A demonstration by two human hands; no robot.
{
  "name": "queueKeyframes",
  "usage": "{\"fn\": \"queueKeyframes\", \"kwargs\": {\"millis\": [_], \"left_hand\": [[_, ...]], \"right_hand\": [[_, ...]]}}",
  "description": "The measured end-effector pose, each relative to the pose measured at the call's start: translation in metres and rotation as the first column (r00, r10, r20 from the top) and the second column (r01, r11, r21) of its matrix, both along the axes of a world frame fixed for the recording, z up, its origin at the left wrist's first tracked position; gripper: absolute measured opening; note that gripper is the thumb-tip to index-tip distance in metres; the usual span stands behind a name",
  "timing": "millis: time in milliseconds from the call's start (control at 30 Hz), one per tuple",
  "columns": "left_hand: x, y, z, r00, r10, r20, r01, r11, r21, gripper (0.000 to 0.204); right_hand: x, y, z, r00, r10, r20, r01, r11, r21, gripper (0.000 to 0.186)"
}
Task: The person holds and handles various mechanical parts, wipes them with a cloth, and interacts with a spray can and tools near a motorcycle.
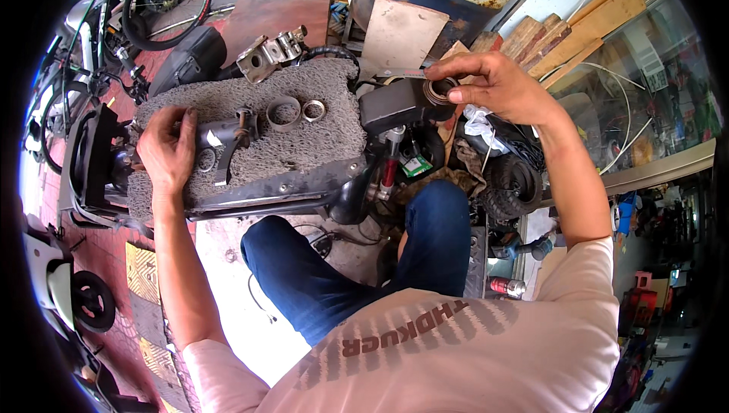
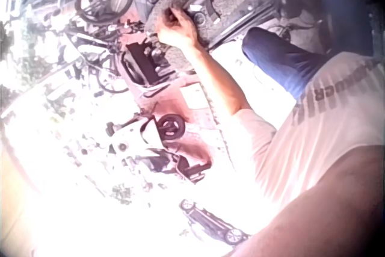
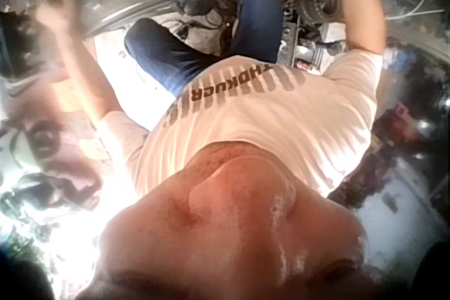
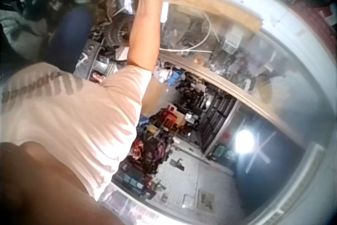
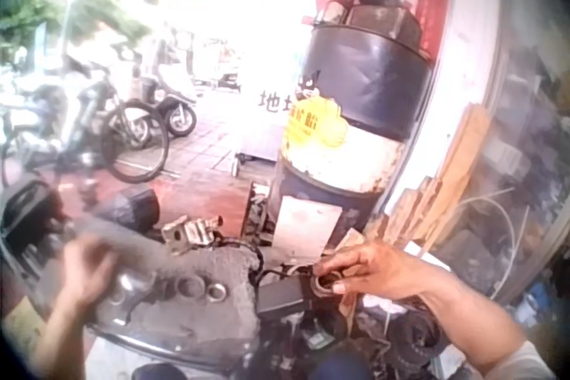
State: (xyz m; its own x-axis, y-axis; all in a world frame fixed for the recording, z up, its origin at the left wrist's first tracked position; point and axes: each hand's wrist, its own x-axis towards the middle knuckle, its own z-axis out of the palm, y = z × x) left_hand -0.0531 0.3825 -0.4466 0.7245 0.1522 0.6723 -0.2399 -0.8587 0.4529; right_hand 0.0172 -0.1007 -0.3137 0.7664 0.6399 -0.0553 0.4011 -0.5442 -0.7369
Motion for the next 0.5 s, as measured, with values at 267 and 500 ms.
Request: {"fn": "queueKeyframes", "kwargs": {"millis": [267,500], "left_hand": [[0.000,-0.001,0.001,1.000,0.008,-0.018,-0.008,1.000,0.001,0.020],[0.000,0.000,-0.001,1.000,0.011,-0.017,-0.011,1.000,-0.010,0.020]], "right_hand": [[0.005,0.012,0.008,0.997,-0.064,0.044,0.071,0.984,-0.165,0.019],[0.013,0.003,0.007,0.995,0.035,-0.094,-0.030,0.998,0.059,0.023]]}}
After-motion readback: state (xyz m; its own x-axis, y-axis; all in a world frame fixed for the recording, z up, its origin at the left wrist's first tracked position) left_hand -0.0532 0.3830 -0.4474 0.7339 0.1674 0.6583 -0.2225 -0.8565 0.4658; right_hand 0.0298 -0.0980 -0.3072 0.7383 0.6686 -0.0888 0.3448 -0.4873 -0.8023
